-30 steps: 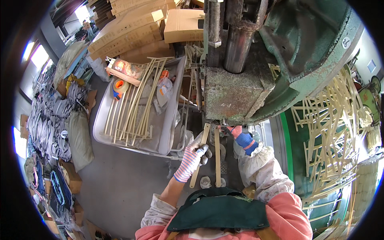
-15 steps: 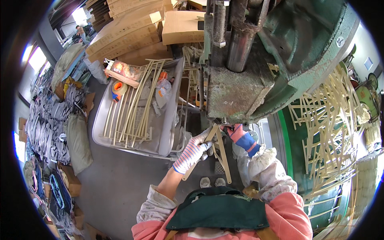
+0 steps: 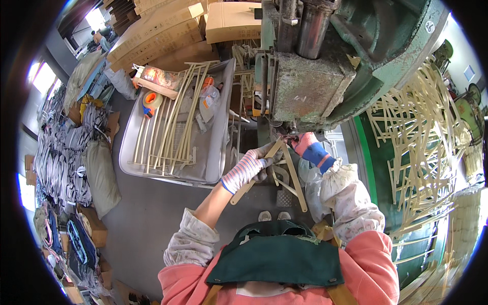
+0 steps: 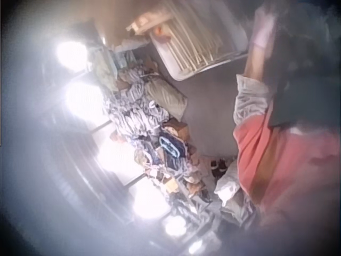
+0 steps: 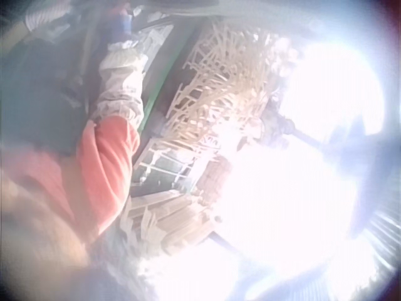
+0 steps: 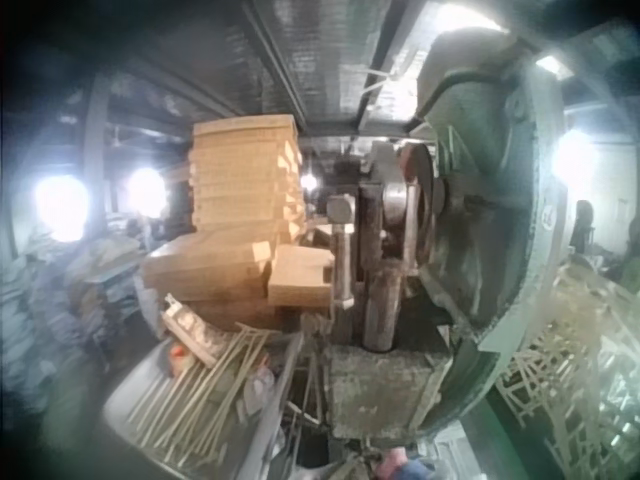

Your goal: The person picks up wooden frame components from a green conveyor table, places them into a press machine, and removes the assembled frames. They repeat this cycle, stacking finished frames on the table.

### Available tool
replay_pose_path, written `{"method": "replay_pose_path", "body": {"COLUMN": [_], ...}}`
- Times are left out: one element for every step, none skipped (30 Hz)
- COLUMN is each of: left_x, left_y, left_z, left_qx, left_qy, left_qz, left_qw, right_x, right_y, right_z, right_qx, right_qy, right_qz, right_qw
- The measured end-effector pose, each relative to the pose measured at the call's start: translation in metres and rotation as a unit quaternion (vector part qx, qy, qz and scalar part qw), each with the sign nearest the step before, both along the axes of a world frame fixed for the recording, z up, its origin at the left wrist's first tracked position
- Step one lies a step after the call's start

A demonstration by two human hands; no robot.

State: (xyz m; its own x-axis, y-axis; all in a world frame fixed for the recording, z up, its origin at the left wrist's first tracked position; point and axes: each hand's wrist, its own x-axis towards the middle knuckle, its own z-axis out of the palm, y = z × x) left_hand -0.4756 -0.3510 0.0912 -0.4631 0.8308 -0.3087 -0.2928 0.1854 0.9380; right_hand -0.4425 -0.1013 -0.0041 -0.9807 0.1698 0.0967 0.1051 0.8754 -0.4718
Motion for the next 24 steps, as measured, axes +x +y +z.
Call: {"method": "replay_pose_path", "body": {"left_x": [-0.001,0.002,0.005,0.008,0.012,0.016,0.019,0.02,0.021,0.02,0.017,0.013,0.008,0.004,-0.001,-0.004,-0.006,-0.007,-0.008,-0.008,-0.007,-0.008,-0.008,-0.008], "left_y": [-0.004,-0.01,-0.019,-0.026,-0.036,-0.04,-0.046,-0.046,-0.048,-0.046,-0.045,-0.043,-0.041,-0.04,-0.04,-0.041,-0.042,-0.044,-0.044,-0.045,-0.045,-0.045,-0.045,-0.044], "left_z": [-0.002,-0.003,-0.004,-0.005,-0.006,-0.008,-0.01,-0.013,-0.016,-0.019,-0.022,-0.023,-0.024,-0.023,-0.022,-0.019,-0.016,-0.013,-0.009,-0.005,-0.002,0.001,0.004,0.006], "left_qx": [0.012,0.051,0.077,0.026,-0.014,-0.069,-0.078,-0.058,-0.034,-0.012,-0.051,-0.05,-0.076,-0.097,-0.088,-0.114,-0.099,-0.12,-0.107,-0.113,-0.119,-0.124,-0.106,-0.122], "left_qy": [-0.015,-0.057,-0.066,-0.051,-0.055,-0.068,-0.102,-0.073,-0.04,-0.017,0.004,0.004,0.027,0.034,0.027,-0.001,0.018,0.001,0.036,0.028,0.02,0.015,-0.011,0.008], "left_qz": [0.001,-0.019,-0.031,-0.018,-0.011,0.001,0.059,0.079,0.079,0.072,0.094,0.094,0.093,0.101,0.088,0.087,0.079,0.074,0.07,0.068,0.066,0.061,0.058,0.06], "left_qw": [1.0,0.997,0.994,0.998,0.998,0.995,0.99,0.993,0.996,0.997,0.994,0.994,0.992,0.99,0.992,0.99,0.992,0.99,0.991,0.991,0.991,0.99,0.993,0.991], "right_x": [0.005,0.015,0.021,0.038,0.048,0.057,0.068,0.077,0.087,0.095,0.1,0.105,0.104,0.107,0.105,0.105,0.104,0.104,0.103,0.102,0.102,0.101,0.101,0.1], "right_y": [-0.002,-0.007,-0.015,-0.021,-0.032,-0.04,-0.046,-0.053,-0.059,-0.062,-0.062,-0.06,-0.057,-0.052,-0.046,-0.041,-0.037,-0.034,-0.031,-0.029,-0.028,-0.027,-0.026,-0.025], "right_z": [0.005,0.01,0.014,0.019,0.021,0.024,0.027,0.029,0.03,0.032,0.035,0.038,0.04,0.044,0.047,0.051,0.054,0.057,0.06,0.062,0.065,0.066,0.068,0.069], "right_qx": [-0.06,-0.122,-0.064,-0.018,-0.007,-0.003,-0.175,-0.248,-0.425,-0.595,-0.623,-0.652,-0.604,-0.6,-0.59,-0.588,-0.582,-0.577,-0.582,-0.562,-0.552,-0.544,-0.558,-0.544], "right_qy": [-0.027,-0.062,-0.024,0.088,0.072,0.069,0.011,0.039,0.008,-0.015,-0.038,-0.086,-0.1,-0.079,-0.106,-0.123,-0.136,-0.142,-0.15,-0.156,-0.165,-0.176,-0.18,-0.177], "right_qz": [0.008,0.018,0.014,0.007,-0.03,-0.048,-0.074,-0.051,-0.047,-0.035,-0.061,-0.082,-0.136,-0.142,-0.132,-0.127,-0.123,-0.124,-0.112,-0.11,-0.098,-0.091,-0.085,-0.099], "right_qw": [0.998,0.991,0.998,0.996,0.997,0.996,0.982,0.967,0.904,0.803,0.779,0.749,0.779,0.783,0.79,0.789,0.793,0.795,0.792,0.804,0.811,0.815,0.806,0.815]}}
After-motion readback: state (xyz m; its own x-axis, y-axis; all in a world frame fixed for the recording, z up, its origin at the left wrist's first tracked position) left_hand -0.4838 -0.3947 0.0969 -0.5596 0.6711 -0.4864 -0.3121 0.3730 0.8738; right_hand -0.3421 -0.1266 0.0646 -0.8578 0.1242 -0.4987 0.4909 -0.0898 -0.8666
